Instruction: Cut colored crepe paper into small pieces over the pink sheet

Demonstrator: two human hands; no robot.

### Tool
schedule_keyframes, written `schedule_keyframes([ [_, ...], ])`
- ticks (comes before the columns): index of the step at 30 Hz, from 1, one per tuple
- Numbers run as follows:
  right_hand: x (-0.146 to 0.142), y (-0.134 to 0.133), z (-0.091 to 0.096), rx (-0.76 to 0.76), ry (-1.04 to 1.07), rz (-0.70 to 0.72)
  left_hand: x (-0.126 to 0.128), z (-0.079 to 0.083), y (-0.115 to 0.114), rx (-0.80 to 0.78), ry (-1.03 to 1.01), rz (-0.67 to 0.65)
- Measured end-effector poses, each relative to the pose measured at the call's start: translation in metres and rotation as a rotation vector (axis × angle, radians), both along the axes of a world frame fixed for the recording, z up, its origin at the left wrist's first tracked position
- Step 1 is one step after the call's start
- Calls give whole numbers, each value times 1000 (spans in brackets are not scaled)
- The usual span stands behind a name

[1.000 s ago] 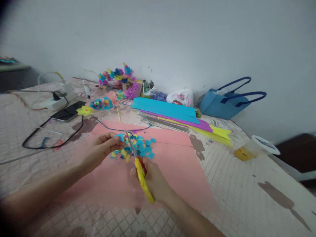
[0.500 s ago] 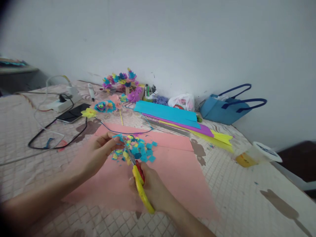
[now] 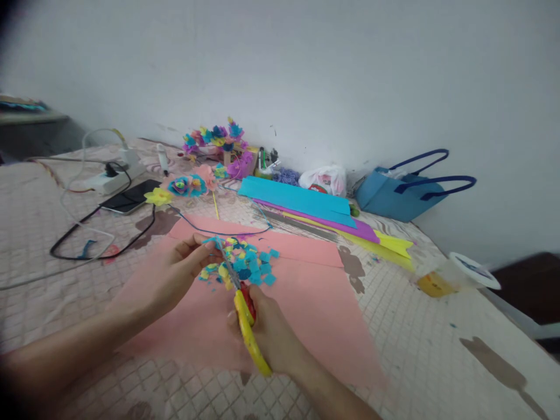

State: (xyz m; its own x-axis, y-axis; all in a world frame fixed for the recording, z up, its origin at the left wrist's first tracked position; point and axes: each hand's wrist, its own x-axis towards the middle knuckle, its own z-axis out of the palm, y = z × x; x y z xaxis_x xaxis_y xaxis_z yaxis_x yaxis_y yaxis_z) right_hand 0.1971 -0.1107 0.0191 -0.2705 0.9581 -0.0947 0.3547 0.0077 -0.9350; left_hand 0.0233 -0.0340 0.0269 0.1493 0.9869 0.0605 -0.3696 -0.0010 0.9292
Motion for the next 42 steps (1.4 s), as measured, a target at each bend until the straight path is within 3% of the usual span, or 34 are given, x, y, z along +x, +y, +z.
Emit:
schedule_keyframes([
  [22,-5,2,0,-116,120,-87,-2,3,-1,13,39,-19],
  [36,-9,-1,9,-152,61,-83,-3,24,-9,-64,166,23],
  [42,-7,0,1,-153,47,-101,-2,26,-9,-59,156,7],
])
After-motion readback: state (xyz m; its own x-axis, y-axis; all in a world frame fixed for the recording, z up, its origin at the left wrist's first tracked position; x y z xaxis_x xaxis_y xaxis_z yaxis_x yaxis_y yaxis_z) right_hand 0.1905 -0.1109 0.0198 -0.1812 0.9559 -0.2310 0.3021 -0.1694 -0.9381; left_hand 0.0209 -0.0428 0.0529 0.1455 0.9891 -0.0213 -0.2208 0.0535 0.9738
